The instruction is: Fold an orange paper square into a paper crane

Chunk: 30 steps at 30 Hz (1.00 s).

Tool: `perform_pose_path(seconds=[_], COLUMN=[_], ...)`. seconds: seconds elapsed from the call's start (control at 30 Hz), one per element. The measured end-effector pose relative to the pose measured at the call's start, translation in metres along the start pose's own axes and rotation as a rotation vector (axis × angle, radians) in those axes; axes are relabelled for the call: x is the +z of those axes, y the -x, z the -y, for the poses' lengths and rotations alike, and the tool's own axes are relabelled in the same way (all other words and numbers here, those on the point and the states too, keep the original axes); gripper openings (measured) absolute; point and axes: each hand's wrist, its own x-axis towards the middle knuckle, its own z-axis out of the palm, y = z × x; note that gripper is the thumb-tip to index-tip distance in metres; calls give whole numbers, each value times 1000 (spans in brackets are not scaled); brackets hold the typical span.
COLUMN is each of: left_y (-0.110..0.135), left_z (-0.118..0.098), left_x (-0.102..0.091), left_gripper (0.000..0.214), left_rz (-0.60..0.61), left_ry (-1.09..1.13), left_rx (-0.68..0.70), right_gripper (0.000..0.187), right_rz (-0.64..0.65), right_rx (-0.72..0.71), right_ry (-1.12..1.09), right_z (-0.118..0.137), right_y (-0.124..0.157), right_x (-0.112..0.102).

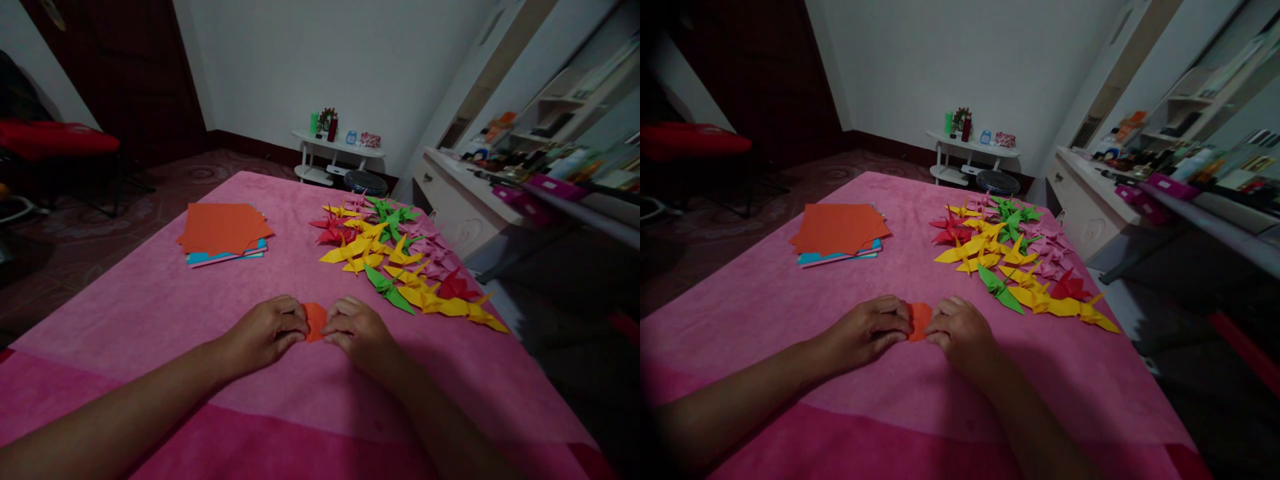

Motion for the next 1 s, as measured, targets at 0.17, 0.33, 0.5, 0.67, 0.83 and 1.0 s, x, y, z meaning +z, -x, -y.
perform_pose_path(seconds=[0.17, 0.33, 0.5, 0.67, 0.83, 1.0], left_y=[1, 3, 3, 3, 6, 7], left_z=[0, 3, 2, 2, 4, 7], left_x=[-6, -12, -15, -17, -22, -24], left_gripper=[28, 38, 34, 33, 38, 31], left_rz=[30, 46, 44, 46, 11, -63], left_ry=[12, 48, -10, -60, -87, -93], left_rx=[10, 37, 50, 42, 59, 56], right_gripper=[19, 21, 19, 18, 17, 11], right_rz=[-90, -104, -103, -91, -95, -95], right_rx=[15, 23, 15, 32, 19, 43], right_ry=[-101, -134, -137, -140, -125, -107], right_z=[-4, -1, 0, -1, -2, 2], right_y=[7, 7, 7, 8, 8, 9], right_x=[7, 7, 7, 6, 6, 5])
